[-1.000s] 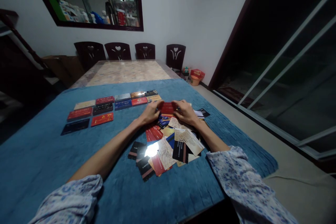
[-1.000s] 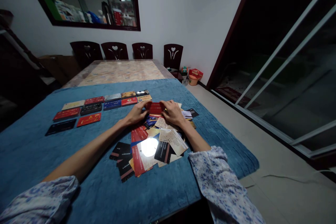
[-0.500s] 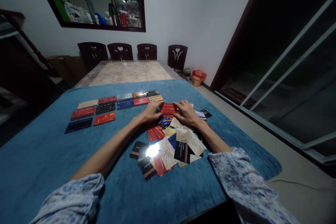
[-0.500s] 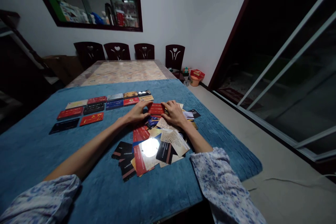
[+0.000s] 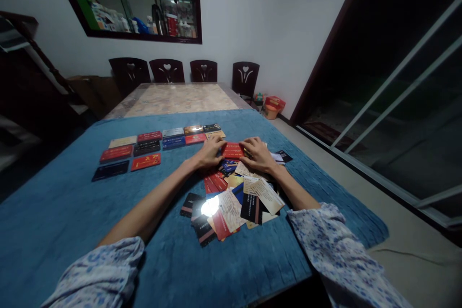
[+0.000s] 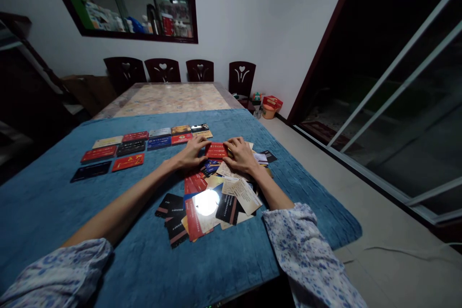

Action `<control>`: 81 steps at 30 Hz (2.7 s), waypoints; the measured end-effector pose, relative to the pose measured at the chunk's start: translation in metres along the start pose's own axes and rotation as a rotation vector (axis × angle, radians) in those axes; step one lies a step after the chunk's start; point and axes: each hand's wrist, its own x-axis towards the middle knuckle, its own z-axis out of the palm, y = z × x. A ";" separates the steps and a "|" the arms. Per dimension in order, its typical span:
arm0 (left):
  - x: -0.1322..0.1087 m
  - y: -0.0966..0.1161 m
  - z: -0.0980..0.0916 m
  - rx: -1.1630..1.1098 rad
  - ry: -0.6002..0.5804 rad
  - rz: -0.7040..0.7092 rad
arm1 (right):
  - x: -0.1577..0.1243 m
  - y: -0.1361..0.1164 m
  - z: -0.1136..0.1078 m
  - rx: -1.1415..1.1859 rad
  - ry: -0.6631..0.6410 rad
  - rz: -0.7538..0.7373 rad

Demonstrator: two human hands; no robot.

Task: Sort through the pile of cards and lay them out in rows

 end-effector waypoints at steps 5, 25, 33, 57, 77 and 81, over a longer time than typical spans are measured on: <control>-0.003 0.005 -0.005 0.007 -0.026 -0.001 | 0.001 -0.002 -0.003 -0.007 -0.039 0.002; -0.031 0.005 -0.017 0.015 -0.060 -0.103 | 0.021 -0.020 -0.007 0.006 -0.167 -0.045; -0.047 -0.001 -0.025 0.016 -0.052 -0.086 | 0.032 -0.036 -0.006 -0.029 -0.226 -0.076; -0.126 -0.027 -0.068 0.044 0.000 -0.183 | 0.090 -0.100 0.021 0.047 -0.297 -0.311; -0.193 -0.065 -0.112 0.138 -0.023 -0.340 | 0.146 -0.174 0.056 0.020 -0.369 -0.333; -0.204 -0.074 -0.119 0.139 -0.013 -0.368 | 0.158 -0.188 0.055 0.020 -0.416 -0.324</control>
